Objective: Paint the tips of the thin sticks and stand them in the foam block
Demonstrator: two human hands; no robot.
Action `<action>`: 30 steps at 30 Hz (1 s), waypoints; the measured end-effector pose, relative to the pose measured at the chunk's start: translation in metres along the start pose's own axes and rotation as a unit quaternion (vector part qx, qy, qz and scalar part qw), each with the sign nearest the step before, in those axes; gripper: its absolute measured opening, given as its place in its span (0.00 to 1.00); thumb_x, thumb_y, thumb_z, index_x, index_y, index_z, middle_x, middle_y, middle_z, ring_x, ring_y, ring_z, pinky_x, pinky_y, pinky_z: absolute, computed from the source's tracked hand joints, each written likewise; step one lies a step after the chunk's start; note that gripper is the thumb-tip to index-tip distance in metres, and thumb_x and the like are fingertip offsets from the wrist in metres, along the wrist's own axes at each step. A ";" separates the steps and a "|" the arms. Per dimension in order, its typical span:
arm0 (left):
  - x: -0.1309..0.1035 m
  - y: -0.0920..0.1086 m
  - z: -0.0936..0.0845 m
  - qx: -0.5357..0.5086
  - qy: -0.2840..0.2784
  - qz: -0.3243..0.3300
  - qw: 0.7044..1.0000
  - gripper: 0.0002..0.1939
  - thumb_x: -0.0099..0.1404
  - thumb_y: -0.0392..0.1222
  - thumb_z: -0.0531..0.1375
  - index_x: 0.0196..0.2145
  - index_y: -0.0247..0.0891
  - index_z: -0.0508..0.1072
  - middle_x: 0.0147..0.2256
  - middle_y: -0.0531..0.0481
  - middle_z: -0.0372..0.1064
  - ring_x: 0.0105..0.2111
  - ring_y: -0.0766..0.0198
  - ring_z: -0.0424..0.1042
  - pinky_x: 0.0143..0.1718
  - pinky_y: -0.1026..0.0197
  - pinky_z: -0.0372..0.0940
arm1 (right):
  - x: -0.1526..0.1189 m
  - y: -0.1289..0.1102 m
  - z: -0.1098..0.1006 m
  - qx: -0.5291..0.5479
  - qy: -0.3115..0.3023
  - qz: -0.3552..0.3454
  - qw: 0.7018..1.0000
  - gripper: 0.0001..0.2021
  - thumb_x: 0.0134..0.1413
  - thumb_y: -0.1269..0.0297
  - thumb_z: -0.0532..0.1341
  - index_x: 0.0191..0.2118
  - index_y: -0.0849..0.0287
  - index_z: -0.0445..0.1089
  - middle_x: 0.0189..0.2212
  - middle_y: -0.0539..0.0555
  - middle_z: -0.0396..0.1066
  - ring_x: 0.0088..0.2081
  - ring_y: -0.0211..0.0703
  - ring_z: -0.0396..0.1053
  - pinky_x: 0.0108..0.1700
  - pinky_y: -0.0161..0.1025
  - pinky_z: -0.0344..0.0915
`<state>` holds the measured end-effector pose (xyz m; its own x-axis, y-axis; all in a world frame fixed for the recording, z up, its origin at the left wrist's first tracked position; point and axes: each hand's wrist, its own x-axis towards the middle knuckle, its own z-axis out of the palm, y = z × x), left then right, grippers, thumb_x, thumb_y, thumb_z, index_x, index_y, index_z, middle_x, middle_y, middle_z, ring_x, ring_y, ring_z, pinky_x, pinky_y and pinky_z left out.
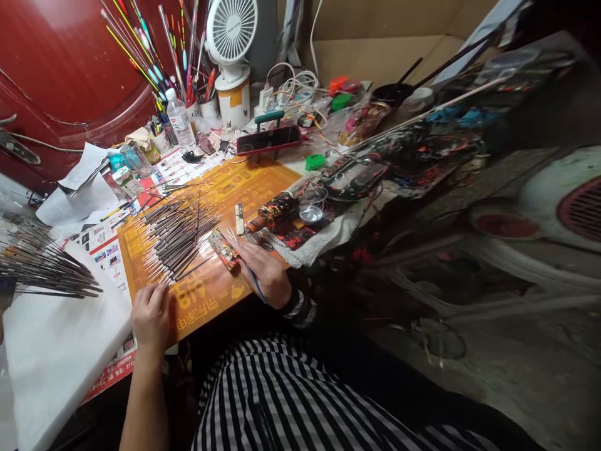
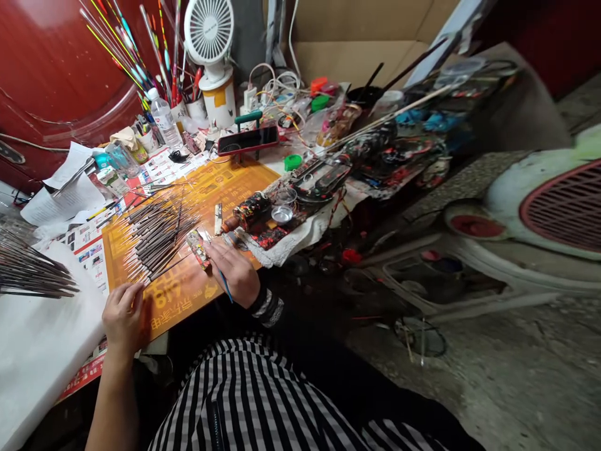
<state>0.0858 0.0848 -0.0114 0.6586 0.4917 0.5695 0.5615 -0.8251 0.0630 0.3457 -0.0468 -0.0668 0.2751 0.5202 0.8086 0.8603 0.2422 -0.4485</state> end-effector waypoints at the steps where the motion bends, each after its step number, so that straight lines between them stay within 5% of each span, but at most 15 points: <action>1: 0.000 0.000 0.000 0.002 0.001 0.006 1.000 0.09 0.70 0.39 0.57 0.44 0.41 0.76 0.39 0.46 0.74 0.39 0.59 0.71 0.44 0.58 0.66 | 0.000 0.000 0.000 -0.004 -0.006 0.003 1.000 0.26 0.67 0.74 0.53 0.69 0.59 0.56 0.58 0.62 0.70 0.60 0.52 0.69 0.62 0.52 0.71; 15: 0.003 0.004 0.003 -0.041 0.044 0.040 0.997 0.11 0.69 0.37 0.59 0.47 0.42 0.76 0.41 0.46 0.75 0.38 0.60 0.72 0.42 0.58 0.67 | 0.003 0.001 0.001 -0.022 0.001 0.021 1.000 0.28 0.67 0.76 0.52 0.70 0.60 0.53 0.60 0.63 0.68 0.63 0.51 0.66 0.63 0.50 0.70; 30: -0.001 0.001 0.017 -0.057 0.056 0.050 0.996 0.11 0.68 0.35 0.60 0.47 0.41 0.75 0.40 0.45 0.74 0.39 0.60 0.72 0.44 0.56 0.67 | -0.026 0.035 -0.027 -0.050 0.034 -0.072 0.996 0.21 0.66 0.72 0.55 0.63 0.59 0.65 0.44 0.59 0.79 0.45 0.47 0.78 0.47 0.45 0.79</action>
<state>0.0941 0.0877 -0.0257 0.6448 0.3772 0.6648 0.4315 -0.8975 0.0907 0.3803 -0.0744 -0.0935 0.1719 0.4294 0.8866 0.9301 0.2257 -0.2897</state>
